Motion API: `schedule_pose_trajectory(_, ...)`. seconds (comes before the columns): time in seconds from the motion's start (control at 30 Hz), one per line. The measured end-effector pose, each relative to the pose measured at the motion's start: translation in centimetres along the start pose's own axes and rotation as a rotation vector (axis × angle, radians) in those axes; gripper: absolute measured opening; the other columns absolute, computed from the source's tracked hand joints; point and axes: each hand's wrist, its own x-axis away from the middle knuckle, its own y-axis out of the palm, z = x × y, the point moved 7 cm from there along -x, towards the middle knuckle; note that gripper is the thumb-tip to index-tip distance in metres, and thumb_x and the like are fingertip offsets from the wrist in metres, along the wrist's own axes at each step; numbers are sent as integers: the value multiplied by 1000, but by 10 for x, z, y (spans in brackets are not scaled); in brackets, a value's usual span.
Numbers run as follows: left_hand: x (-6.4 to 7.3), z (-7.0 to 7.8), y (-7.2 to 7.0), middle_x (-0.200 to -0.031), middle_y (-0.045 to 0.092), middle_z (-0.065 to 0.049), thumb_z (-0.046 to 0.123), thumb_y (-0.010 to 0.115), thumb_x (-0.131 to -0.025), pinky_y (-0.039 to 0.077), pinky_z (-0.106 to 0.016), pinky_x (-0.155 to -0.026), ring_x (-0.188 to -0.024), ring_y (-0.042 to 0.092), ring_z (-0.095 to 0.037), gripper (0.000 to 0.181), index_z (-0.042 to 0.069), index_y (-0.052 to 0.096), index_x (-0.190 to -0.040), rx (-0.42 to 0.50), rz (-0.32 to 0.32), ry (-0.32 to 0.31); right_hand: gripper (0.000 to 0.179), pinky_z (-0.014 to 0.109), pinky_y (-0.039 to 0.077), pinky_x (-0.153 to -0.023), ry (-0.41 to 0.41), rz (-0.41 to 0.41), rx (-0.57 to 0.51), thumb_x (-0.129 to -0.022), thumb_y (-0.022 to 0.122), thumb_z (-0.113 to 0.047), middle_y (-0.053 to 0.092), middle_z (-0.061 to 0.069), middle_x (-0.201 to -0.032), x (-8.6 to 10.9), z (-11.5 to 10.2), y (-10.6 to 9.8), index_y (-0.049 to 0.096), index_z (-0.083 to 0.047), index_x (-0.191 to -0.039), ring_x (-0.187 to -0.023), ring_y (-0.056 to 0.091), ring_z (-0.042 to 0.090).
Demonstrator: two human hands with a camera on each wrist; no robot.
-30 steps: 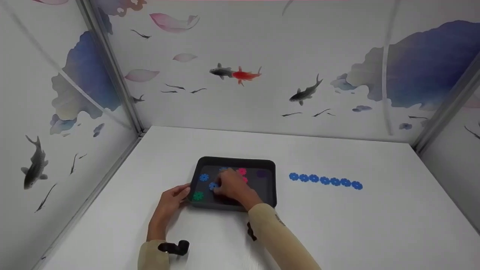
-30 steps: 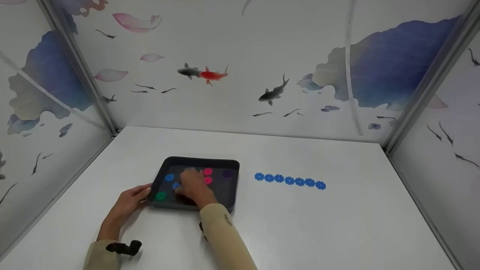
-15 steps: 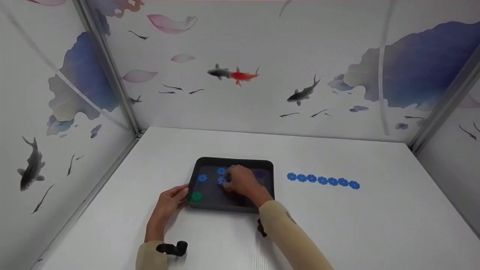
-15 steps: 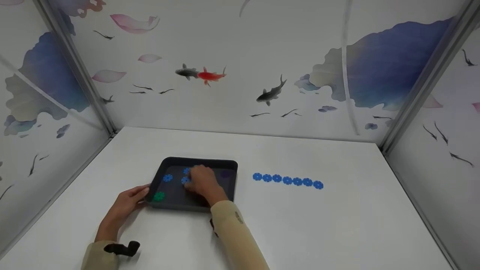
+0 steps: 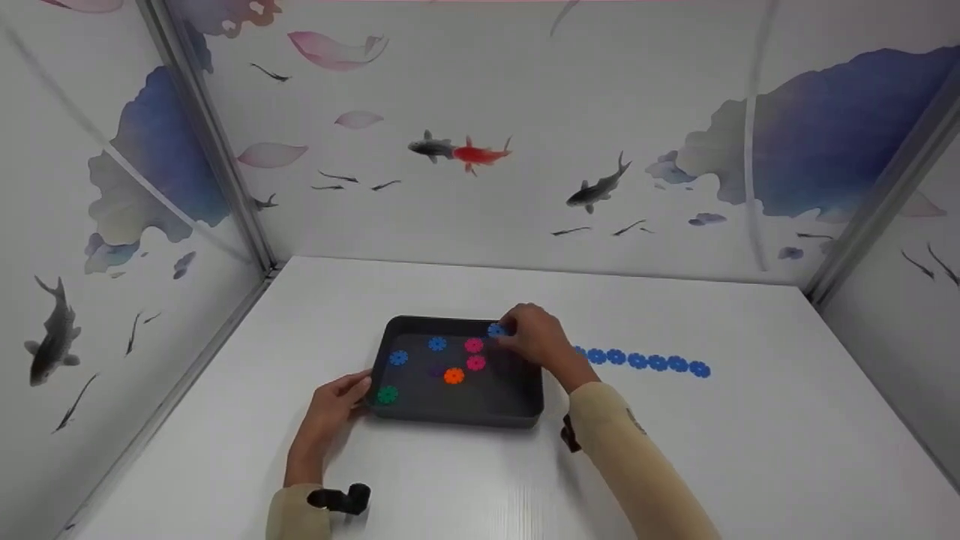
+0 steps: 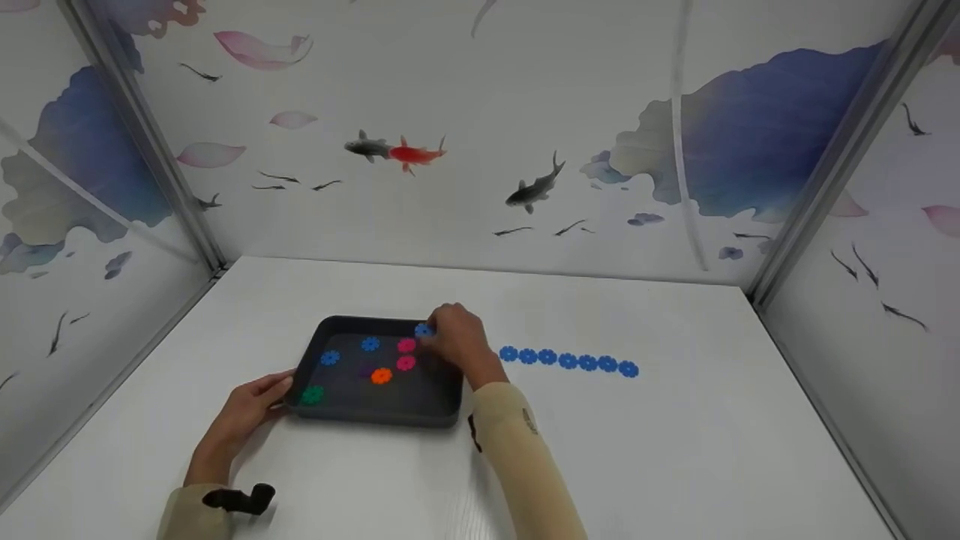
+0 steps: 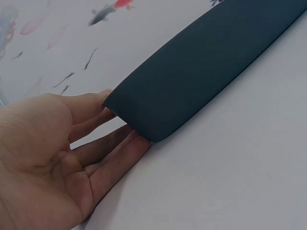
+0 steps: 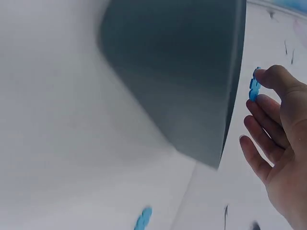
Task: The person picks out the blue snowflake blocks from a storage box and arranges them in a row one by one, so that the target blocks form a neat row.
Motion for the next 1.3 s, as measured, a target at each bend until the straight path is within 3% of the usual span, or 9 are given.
schedule_pose_trajectory(0.2,-1,-1,0,-144,56,-20,23,57,-103,53,-41,-104,-125,60,-29,41,6,57,-141,-49,-4,-4,32,47,55,-95,12,42,22,-90,74,-26,70,15,-115,9,33,-26,74,-4,-114,-107,64,29)
schedule_pose_trajectory(0.43,0,-4,-1,-145,55,-20,23,56,-104,50,-45,-108,-127,58,-31,41,7,57,-142,-54,-6,-13,35,51,55,-94,42,45,57,-89,74,-25,70,17,-118,20,73,-41,73,-1,-115,-109,64,33)
schedule_pose_trajectory(0.87,1,-1,0,-143,58,-19,24,57,-103,51,-44,-107,-121,62,-26,41,6,58,-140,-41,7,-9,42,53,54,-98,238,17,-34,-94,70,-28,64,25,-125,61,165,-64,65,1,-124,-111,62,39)
schedule_pose_trajectory(1.3,1,0,0,-143,58,-19,25,57,-103,50,-45,-108,-121,61,-27,42,6,58,-141,-43,5,-15,47,58,52,-97,306,36,24,-96,65,-29,61,32,-127,98,221,-117,61,6,-127,-109,61,44)
